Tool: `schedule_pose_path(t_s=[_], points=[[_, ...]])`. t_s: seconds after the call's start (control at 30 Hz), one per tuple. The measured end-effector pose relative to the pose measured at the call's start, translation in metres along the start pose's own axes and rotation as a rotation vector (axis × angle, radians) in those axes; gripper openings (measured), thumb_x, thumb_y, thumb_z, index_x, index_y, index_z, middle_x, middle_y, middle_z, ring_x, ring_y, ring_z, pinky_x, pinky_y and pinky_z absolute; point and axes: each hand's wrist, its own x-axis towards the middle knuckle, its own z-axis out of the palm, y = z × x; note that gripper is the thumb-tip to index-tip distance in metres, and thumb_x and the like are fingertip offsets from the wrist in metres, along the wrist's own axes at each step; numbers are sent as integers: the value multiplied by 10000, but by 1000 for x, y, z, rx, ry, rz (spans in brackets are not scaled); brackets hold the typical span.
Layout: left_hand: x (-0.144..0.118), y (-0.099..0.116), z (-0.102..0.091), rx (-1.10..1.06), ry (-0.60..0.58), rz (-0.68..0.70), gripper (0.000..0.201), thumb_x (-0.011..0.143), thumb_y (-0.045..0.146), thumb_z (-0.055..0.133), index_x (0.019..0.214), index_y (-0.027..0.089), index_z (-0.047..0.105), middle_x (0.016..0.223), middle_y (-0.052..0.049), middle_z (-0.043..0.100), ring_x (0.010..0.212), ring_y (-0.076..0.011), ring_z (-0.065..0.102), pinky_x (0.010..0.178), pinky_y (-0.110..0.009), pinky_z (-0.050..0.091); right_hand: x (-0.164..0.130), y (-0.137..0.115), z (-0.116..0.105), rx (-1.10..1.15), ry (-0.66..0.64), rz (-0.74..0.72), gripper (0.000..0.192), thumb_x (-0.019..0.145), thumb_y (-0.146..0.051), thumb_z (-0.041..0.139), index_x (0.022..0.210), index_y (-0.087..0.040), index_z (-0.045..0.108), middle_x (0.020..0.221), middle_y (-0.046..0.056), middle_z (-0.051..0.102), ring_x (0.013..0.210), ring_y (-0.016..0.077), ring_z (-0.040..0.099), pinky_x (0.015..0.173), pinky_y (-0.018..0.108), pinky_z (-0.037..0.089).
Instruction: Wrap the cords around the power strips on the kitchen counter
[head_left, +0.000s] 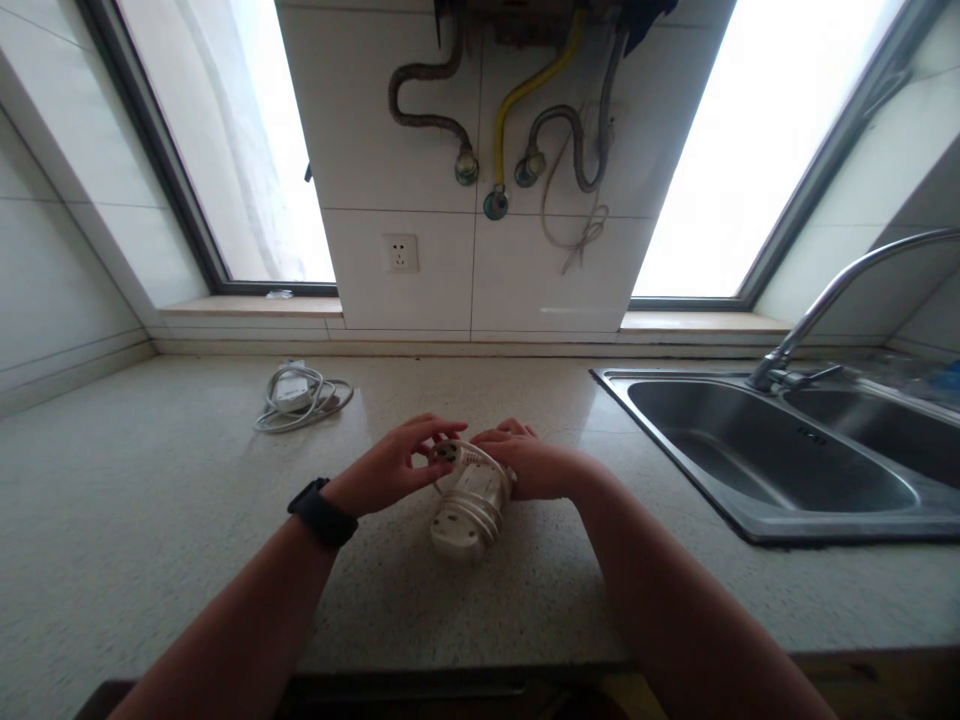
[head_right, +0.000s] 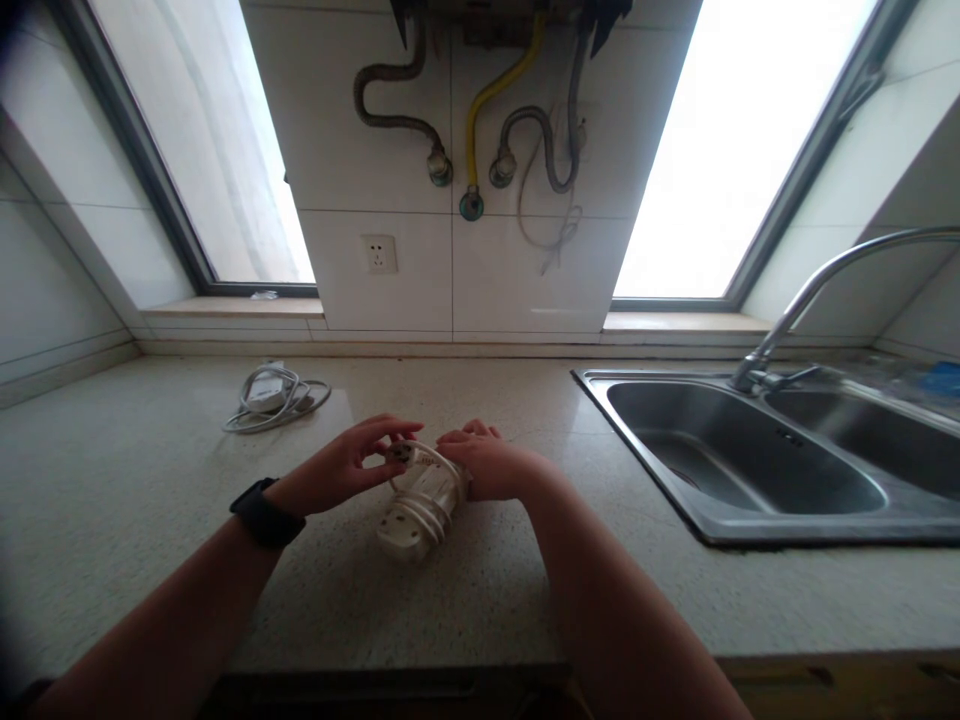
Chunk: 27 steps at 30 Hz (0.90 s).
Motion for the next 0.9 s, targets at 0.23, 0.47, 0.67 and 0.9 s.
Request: schedule_pose_path(t_s=[0.23, 0.47, 0.67, 0.9], points=[[1, 6, -3, 166, -40, 9, 379, 852, 419, 713, 1156, 201, 659, 1031, -49, 642, 918, -160, 580, 800, -283, 465, 3, -8, -2, 46, 27, 10, 416, 817, -329, 672, 1230, -311, 623, 1295, 39, 596, 1209, 262, 465, 999, 421, 294], [-1, 1, -4, 126, -17, -73, 338, 873, 439, 677, 1098, 187, 661, 1000, -44, 670, 902, -162, 606, 799, -286, 471, 3, -1, -8, 8, 169, -39, 302, 806, -190, 670, 1103, -245, 663, 1107, 36, 662, 1099, 212, 553, 936, 342, 347], [0, -6, -2, -166, 36, -198, 373, 887, 419, 647, 1129, 136, 619, 975, -61, 657, 832, -152, 626, 748, -279, 522, 2, 2, -19, -35, 306, -123, 291, 836, -185, 657, 1125, -207, 636, 1081, 56, 655, 1051, 201, 550, 971, 337, 388], [0, -16, 2, -203, 55, -178, 557, 923, 345, 602, 1435, 180, 455, 1338, -158, 582, 1134, -209, 606, 931, -351, 508, 4, -7, -20, -83, 415, -191, 362, 828, -169, 657, 1185, -212, 619, 1175, 66, 633, 1128, 229, 516, 1010, 371, 401]])
